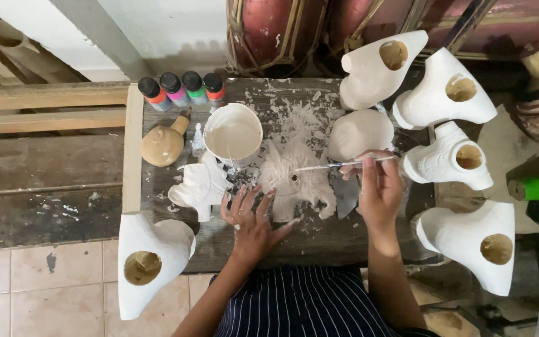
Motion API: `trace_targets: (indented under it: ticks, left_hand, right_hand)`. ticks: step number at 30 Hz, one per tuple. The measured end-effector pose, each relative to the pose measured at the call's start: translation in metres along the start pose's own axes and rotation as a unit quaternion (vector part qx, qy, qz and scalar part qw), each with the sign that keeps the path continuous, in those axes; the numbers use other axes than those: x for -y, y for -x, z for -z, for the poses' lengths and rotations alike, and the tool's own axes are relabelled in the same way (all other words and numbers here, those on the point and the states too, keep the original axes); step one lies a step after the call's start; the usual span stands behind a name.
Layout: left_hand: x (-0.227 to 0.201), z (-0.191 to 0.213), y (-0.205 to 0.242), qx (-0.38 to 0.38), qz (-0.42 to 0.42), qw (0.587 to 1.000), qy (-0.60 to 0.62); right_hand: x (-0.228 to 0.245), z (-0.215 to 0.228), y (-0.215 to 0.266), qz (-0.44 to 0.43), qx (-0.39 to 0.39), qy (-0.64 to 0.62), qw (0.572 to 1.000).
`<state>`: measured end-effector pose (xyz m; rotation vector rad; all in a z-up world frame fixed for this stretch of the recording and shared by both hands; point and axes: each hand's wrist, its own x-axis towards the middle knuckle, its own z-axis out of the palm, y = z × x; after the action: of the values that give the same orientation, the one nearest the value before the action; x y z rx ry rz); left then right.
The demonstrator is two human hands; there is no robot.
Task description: Applying a white liquid coating to a ceramic figurine using a small brush
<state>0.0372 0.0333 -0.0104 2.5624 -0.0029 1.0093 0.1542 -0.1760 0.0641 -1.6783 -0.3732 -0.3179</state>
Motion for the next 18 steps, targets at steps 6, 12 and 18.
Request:
trace_targets:
  ticks: [6, 12, 18]
  left_hand:
    - [0.004, -0.010, 0.010, 0.009, 0.010, 1.000, -0.006]
    - [0.004, -0.012, 0.010, 0.012, 0.018, 1.000, -0.016]
    - [0.002, -0.006, 0.005, 0.007, 0.016, 1.000, -0.024]
  right_hand:
    - [0.001, -0.004, 0.007, 0.027, 0.013, 0.126, 0.992]
    - [0.030, -0.019, -0.002, 0.035, 0.023, 0.078, 0.996]
    - [0.030, -0.014, -0.003, 0.042, 0.044, 0.030, 0.998]
